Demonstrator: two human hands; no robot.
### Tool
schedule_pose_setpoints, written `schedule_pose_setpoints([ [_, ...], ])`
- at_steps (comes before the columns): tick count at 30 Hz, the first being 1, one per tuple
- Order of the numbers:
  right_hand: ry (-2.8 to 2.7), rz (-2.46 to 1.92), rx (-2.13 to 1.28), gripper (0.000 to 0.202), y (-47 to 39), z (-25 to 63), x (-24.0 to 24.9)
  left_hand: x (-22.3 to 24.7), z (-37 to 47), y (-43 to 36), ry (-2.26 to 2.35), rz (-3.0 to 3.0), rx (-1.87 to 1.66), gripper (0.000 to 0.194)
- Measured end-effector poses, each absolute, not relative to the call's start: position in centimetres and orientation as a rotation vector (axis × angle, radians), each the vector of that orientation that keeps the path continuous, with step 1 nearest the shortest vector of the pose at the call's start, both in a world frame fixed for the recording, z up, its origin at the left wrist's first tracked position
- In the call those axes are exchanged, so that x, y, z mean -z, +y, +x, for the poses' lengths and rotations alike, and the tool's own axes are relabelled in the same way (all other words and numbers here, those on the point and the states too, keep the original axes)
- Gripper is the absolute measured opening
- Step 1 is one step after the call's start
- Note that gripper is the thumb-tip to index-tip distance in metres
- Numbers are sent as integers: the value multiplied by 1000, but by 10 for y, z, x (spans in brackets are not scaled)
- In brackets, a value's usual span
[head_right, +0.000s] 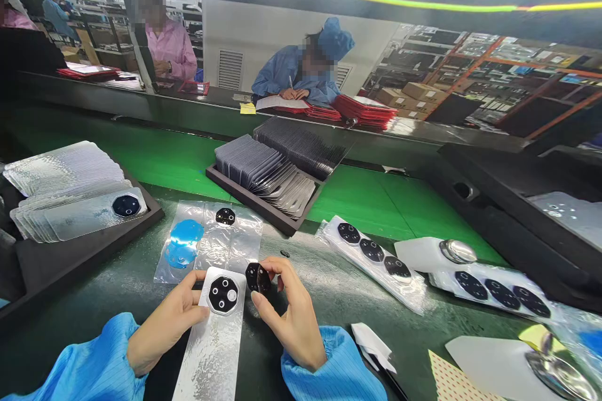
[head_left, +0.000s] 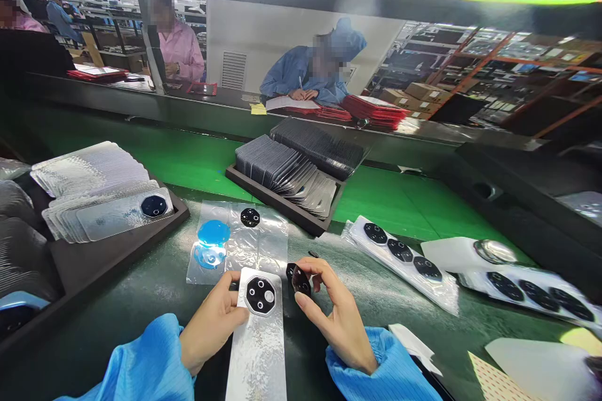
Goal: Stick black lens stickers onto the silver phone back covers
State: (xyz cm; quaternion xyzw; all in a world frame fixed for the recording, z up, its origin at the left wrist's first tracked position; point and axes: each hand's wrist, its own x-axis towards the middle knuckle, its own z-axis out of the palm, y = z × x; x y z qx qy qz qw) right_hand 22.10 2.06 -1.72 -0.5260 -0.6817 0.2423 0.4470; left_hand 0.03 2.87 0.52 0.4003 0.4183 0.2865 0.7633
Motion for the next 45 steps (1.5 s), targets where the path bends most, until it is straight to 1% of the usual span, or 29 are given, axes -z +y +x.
schedule_pose_setpoints([
  [9, -1690, -1290, -600, 22, 20, 221, 17, -1, 0, 29, 895, 885, -641, 52],
  [19, -1702, -1282, -612, 21, 21, 222, 18, -2, 0, 28, 895, 909, -631, 48],
  [26, -1712, -1273, -623, 21, 20, 221, 17, 1, 0, 29, 910, 923, -630, 50],
  [45, -1722, -1270, -603, 23, 20, 224, 18, 4, 3, 27, 879, 896, -649, 47],
])
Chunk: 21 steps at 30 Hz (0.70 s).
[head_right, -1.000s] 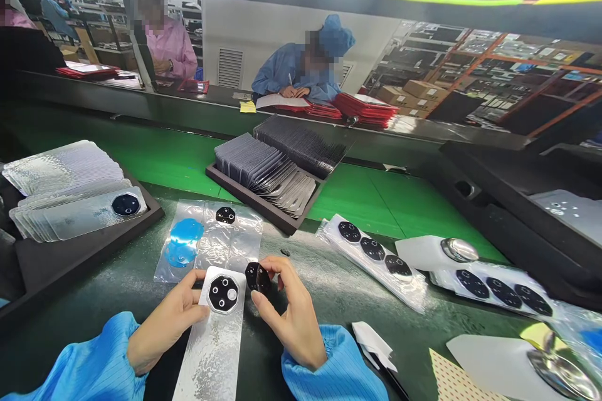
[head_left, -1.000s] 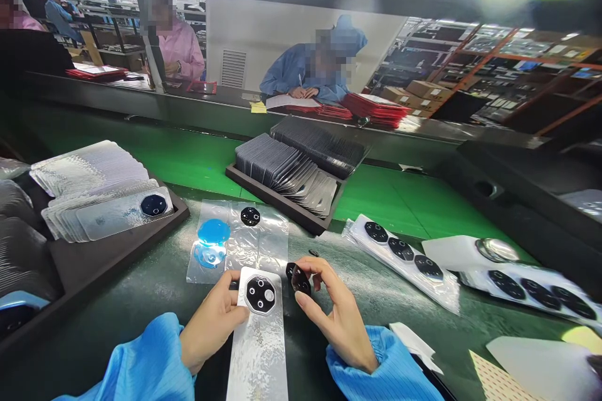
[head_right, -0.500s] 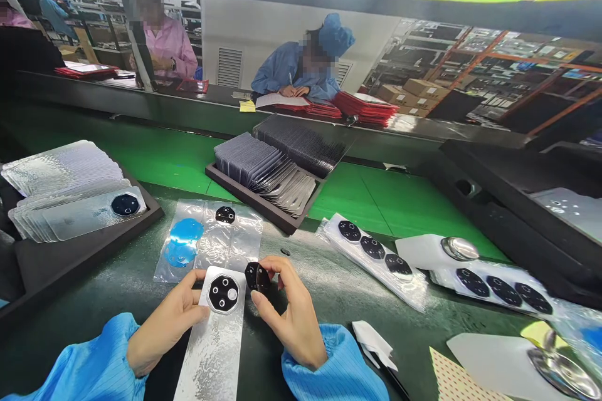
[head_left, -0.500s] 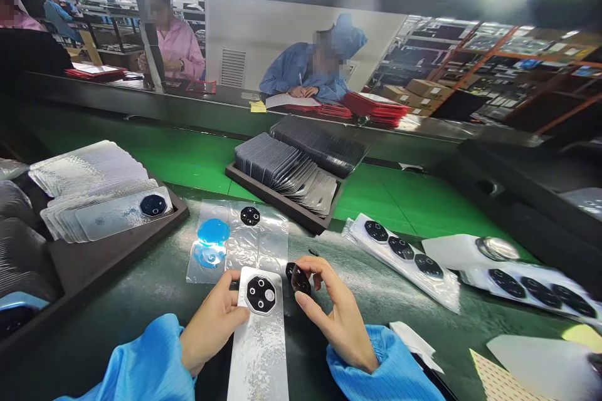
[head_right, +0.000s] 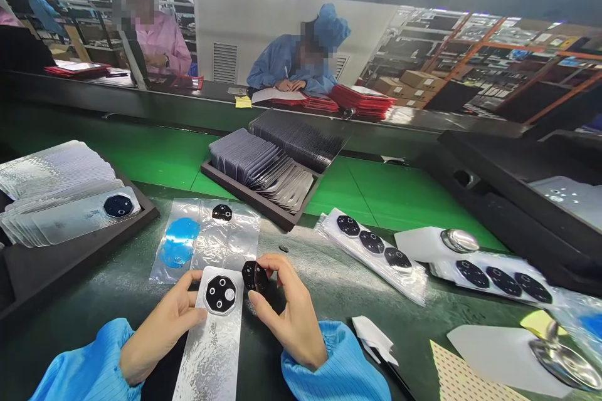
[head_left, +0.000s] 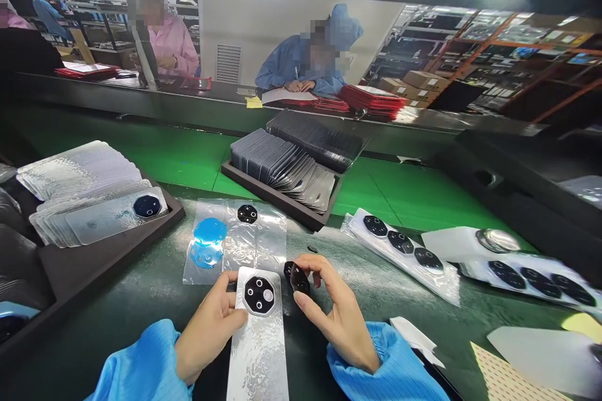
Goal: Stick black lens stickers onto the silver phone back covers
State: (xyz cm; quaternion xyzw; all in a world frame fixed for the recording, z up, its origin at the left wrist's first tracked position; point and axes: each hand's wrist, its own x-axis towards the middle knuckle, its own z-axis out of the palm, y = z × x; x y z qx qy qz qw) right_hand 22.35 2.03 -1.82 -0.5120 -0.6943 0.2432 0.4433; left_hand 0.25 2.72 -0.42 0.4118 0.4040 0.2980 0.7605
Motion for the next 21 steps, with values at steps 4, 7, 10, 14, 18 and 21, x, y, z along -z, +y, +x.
schedule_pose_setpoints([
  [4, -1714, -1265, -621, 24, 21, 224, 20, 3, 3, 27, 894, 891, -645, 45],
  [7, -1710, -1270, -642, 24, 20, 225, 20, 1, 4, 27, 900, 884, -641, 48],
  [10, -1705, -1278, -646, 24, 20, 225, 20, 1, 4, 26, 908, 881, -641, 51],
  [14, -1697, -1273, -649, 25, 21, 225, 19, 1, 3, 27, 919, 874, -626, 55],
  [18, -1688, -1272, -655, 25, 22, 225, 19, 3, 3, 28, 917, 856, -614, 59],
  [21, -1684, -1277, -658, 24, 22, 225, 18, 1, 4, 28, 923, 849, -612, 61],
])
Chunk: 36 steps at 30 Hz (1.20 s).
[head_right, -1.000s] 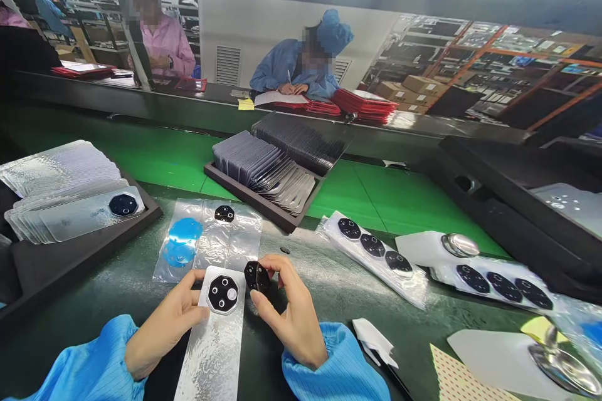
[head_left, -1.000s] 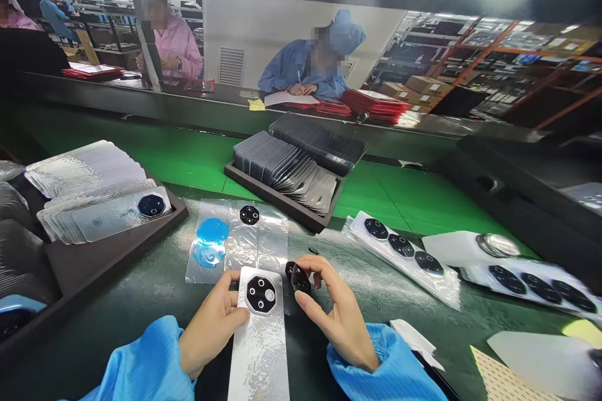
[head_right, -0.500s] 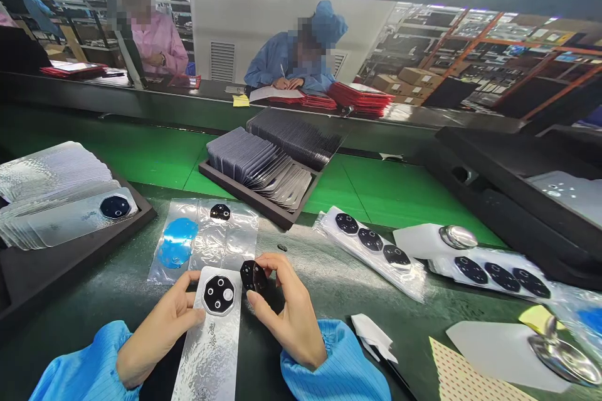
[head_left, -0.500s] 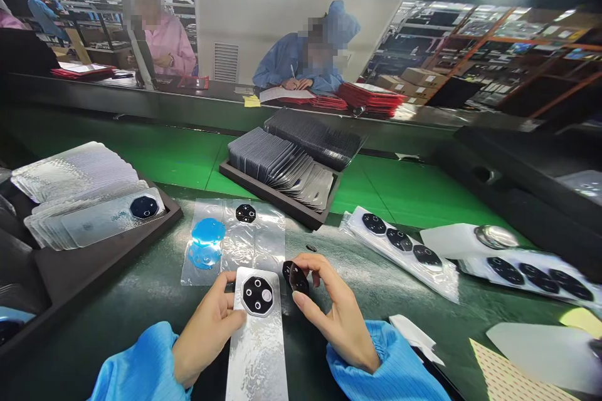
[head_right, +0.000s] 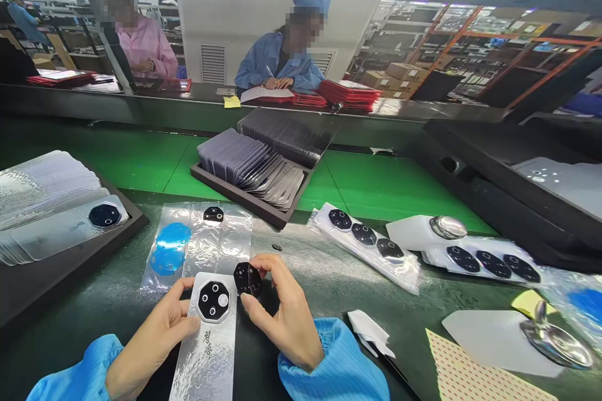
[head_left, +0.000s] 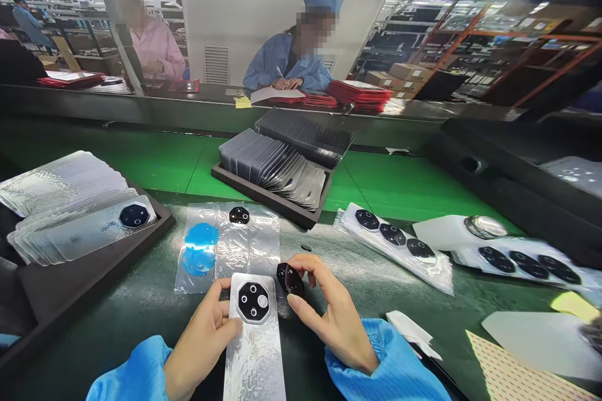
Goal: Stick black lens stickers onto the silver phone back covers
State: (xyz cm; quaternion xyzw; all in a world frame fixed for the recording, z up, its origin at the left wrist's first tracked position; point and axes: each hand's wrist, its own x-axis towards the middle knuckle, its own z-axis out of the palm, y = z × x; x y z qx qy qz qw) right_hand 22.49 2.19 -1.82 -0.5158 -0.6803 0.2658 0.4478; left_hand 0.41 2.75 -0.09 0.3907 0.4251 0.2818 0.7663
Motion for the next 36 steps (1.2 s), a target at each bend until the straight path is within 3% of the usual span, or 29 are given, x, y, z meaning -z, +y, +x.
schedule_pose_setpoints([
  [36, -1707, -1301, -648, 22, 21, 225, 15, -5, 4, 29, 975, 820, -592, 58],
])
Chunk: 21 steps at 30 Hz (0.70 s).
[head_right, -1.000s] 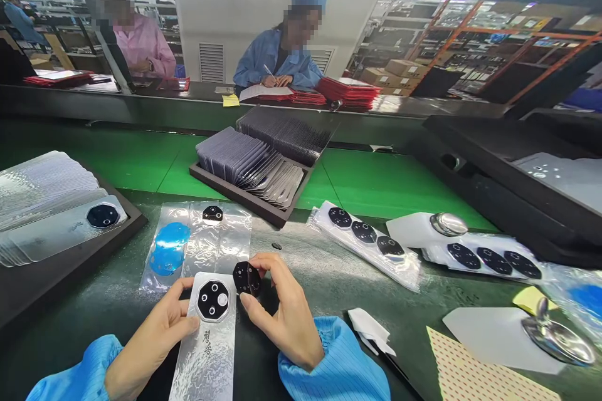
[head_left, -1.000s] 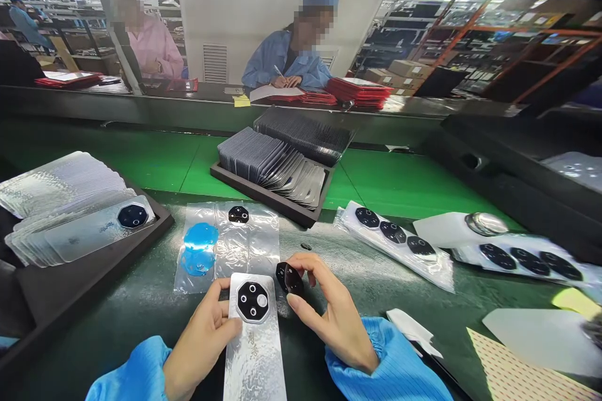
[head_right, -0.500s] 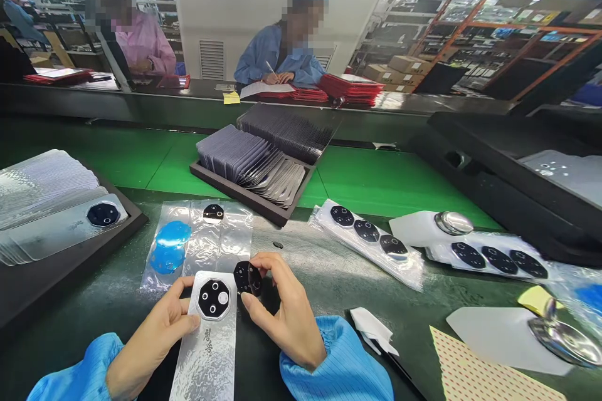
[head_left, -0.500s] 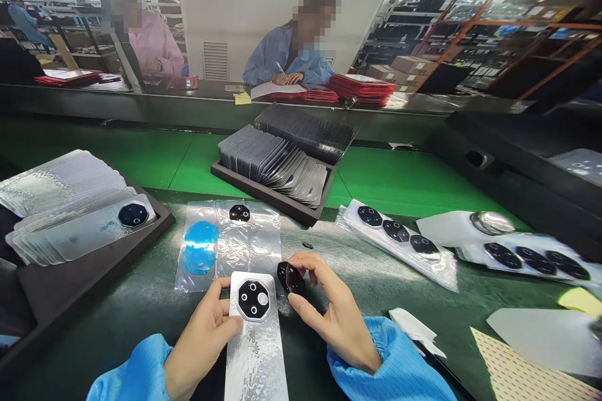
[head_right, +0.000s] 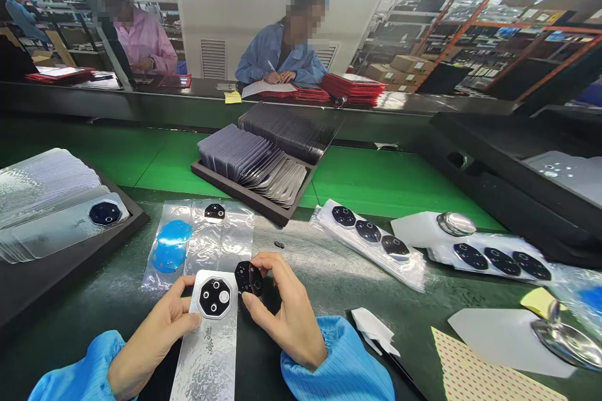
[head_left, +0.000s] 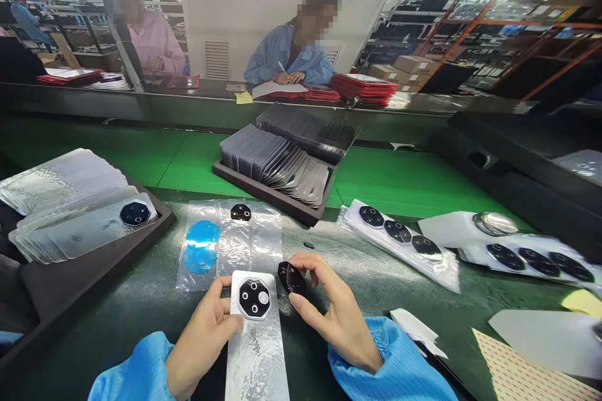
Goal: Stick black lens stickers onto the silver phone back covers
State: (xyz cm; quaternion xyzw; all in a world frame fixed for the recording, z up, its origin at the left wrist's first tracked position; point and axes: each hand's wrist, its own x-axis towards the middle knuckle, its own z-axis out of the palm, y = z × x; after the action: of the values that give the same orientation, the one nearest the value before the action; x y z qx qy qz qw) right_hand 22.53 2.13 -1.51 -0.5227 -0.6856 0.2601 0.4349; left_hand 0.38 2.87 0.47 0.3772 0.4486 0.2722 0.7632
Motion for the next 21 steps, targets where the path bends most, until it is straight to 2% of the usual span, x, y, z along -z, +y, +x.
schedule_pose_setpoints([
  [21, -1718, -1303, -673, 22, 22, 224, 16, -7, 4, 27, 973, 818, -599, 55],
])
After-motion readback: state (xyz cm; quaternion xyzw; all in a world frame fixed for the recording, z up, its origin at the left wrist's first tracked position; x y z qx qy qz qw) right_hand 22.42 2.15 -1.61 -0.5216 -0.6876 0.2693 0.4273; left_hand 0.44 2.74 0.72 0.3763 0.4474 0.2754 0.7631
